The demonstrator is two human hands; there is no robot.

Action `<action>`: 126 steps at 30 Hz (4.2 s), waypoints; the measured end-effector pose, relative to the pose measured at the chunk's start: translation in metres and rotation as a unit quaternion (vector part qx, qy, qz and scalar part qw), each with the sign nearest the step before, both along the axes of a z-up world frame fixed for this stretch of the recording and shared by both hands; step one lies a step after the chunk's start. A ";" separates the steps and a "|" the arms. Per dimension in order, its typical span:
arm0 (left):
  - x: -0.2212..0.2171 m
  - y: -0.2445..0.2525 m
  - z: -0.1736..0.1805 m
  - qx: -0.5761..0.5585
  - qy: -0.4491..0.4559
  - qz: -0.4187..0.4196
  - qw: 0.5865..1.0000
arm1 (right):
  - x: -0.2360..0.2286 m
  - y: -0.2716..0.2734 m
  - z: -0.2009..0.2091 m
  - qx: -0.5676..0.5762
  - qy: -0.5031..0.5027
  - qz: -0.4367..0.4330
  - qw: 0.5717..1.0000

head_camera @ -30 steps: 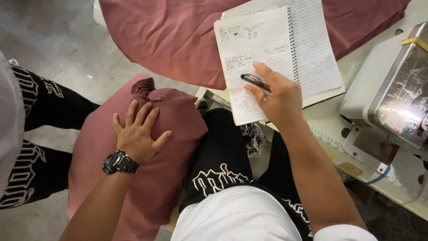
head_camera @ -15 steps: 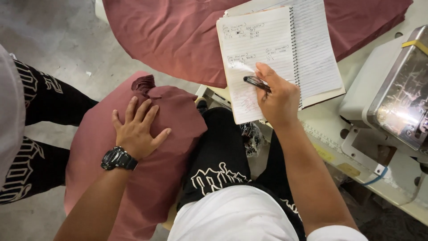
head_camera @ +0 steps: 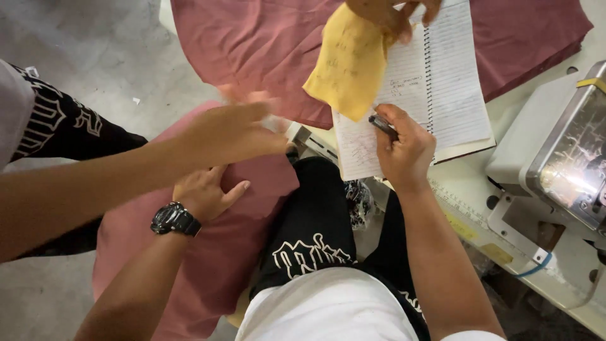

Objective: A person sits on the floor of a sewing factory and writes notes in a spiral notebook while handling fabric samples.

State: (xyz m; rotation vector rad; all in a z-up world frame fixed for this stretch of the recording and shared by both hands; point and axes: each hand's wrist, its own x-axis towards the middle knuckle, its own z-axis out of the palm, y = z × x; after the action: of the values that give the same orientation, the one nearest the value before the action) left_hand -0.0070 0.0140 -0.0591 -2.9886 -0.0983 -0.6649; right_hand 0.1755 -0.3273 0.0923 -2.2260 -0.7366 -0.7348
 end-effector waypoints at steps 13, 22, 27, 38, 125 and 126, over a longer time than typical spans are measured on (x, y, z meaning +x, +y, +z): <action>0.006 -0.010 0.048 -0.124 0.140 -0.014 0.982 | -0.001 0.000 -0.002 -0.009 -0.036 0.022 0.999; 0.006 -0.009 0.049 -0.133 0.170 -0.007 0.976 | 0.004 0.000 0.004 -0.051 -0.038 0.041 0.997; 0.006 -0.008 0.045 -0.127 0.172 -0.008 0.977 | -0.003 0.010 0.019 -0.084 -0.041 0.047 0.994; 0.006 -0.015 0.045 -0.145 0.141 0.008 0.979 | 0.011 -0.025 0.010 -0.080 0.003 0.028 0.996; 0.104 -0.173 0.121 -0.797 0.127 -0.121 0.578 | 0.027 -0.060 0.015 -0.081 0.015 -0.095 0.992; 0.105 -0.173 0.120 -0.797 0.126 -0.119 0.579 | 0.028 -0.056 0.020 -0.080 0.015 -0.092 0.992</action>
State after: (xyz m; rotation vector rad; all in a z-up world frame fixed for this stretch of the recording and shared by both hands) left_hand 0.0975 -0.1592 0.0606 -4.8855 -0.5538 0.1397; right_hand 0.2038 -0.3836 0.1125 -2.4706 -0.5975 -0.7508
